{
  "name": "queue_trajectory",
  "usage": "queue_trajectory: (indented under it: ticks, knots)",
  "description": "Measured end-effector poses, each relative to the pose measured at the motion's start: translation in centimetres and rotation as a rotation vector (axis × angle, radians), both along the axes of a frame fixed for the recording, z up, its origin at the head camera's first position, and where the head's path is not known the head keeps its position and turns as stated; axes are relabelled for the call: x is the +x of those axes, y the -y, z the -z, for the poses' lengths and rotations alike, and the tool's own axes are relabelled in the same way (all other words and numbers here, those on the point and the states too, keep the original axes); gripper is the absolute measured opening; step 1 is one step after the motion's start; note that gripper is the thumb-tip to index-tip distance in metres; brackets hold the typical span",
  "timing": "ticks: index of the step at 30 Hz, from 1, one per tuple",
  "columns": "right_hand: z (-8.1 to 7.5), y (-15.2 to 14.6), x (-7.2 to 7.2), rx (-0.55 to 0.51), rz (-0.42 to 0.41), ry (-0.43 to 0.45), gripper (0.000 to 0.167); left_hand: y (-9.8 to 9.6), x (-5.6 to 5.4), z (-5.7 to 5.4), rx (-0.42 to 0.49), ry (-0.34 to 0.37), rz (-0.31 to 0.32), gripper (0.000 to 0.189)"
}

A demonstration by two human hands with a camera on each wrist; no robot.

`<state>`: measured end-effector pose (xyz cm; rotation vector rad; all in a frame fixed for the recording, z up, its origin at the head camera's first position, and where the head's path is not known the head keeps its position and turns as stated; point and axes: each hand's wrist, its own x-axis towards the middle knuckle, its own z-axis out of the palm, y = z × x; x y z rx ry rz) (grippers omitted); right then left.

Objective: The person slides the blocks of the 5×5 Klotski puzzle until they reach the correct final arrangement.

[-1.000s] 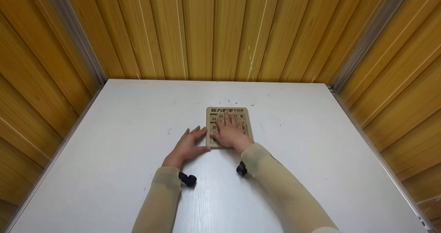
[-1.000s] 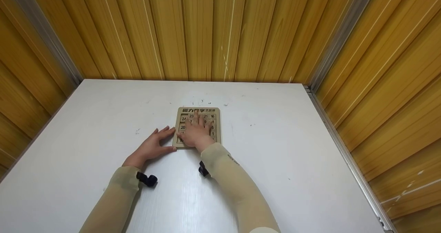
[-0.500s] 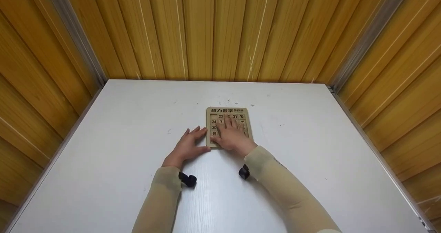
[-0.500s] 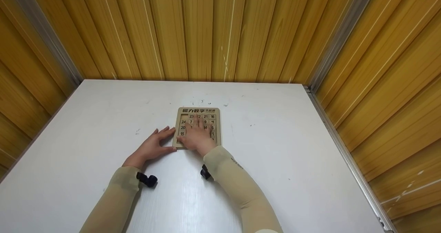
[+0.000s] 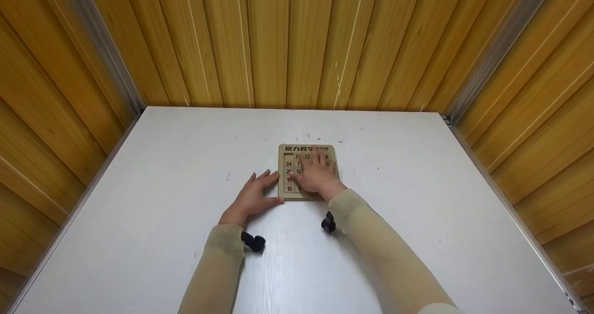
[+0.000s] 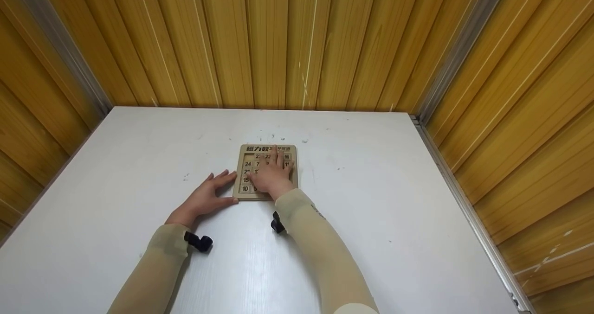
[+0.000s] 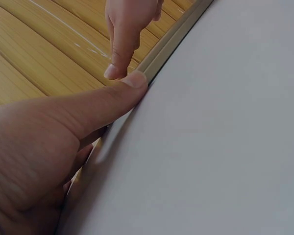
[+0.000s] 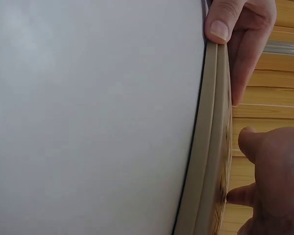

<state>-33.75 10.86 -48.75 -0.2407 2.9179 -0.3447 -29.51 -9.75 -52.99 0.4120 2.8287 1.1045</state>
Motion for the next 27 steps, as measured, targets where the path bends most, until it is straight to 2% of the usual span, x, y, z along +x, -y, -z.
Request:
queue_trajectory:
  ticks: [6,18,27]
  knots:
    - [0.0,0.4,0.0,0.007,0.008,0.009,0.080,0.1,0.0,-0.1,0.001,0.001,0.008,0.081]
    - [-0.2,1.7,0.0,-0.051,-0.002,0.048,0.079,0.1,0.0,0.1,0.016,-0.015,0.029,0.081]
    - [0.2,2.5,-0.2,-0.020,-0.028,0.044,0.083,0.2,0.0,0.1,0.018,-0.016,0.030,0.080]
